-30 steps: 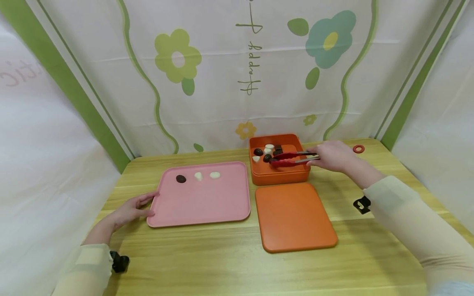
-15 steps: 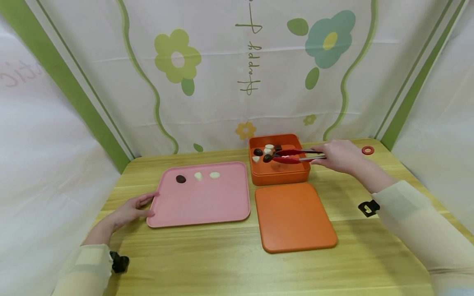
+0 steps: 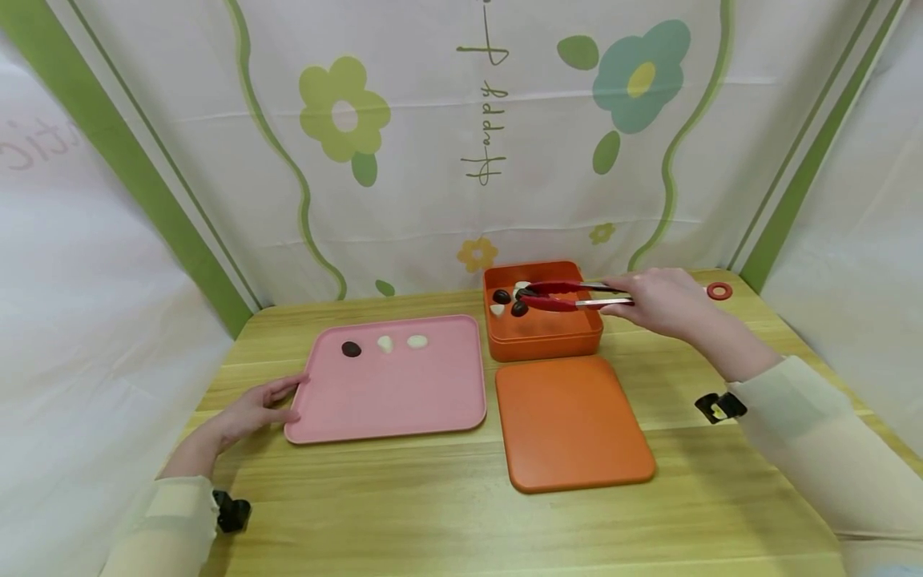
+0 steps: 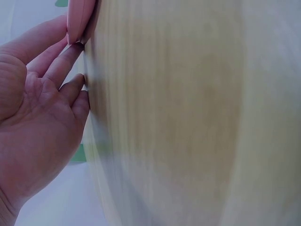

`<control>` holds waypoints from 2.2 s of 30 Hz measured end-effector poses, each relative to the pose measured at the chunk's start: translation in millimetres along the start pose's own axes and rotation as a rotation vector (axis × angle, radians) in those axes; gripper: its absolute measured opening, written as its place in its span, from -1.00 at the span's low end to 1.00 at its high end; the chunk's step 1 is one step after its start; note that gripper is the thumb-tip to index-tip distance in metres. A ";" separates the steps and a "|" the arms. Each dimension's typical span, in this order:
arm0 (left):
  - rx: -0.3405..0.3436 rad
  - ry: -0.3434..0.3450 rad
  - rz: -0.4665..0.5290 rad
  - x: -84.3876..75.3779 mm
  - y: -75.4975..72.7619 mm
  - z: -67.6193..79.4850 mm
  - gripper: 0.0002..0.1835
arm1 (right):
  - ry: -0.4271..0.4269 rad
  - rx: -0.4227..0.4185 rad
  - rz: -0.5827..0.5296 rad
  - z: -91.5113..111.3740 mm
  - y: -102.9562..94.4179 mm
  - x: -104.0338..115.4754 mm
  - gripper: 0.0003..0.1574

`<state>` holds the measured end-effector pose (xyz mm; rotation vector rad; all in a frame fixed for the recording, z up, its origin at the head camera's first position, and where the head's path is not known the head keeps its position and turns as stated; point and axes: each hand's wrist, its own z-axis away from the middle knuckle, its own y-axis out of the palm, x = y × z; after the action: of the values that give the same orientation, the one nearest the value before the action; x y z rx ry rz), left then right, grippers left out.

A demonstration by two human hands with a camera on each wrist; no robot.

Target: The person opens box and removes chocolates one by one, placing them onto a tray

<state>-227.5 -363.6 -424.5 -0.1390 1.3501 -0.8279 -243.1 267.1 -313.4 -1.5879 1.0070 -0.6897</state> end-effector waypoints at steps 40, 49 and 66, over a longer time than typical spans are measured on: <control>0.005 0.018 0.034 -3.8 -1.0 -1.9 -0.17 | -0.172 0.007 -0.033 -34.5 10.8 74.2 -0.39; -0.001 0.006 0.030 -1.8 -0.5 -0.6 -0.17 | -0.229 0.055 0.025 -64.8 17.1 86.7 -0.59; -0.004 0.004 0.038 0.2 -1.9 -1.3 -0.17 | -0.209 0.156 0.028 -89.2 29.0 94.4 -0.67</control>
<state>-229.5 -364.7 -423.9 -0.1144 1.3546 -0.7938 -281.1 140.1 -325.5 -1.4734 0.8003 -0.5563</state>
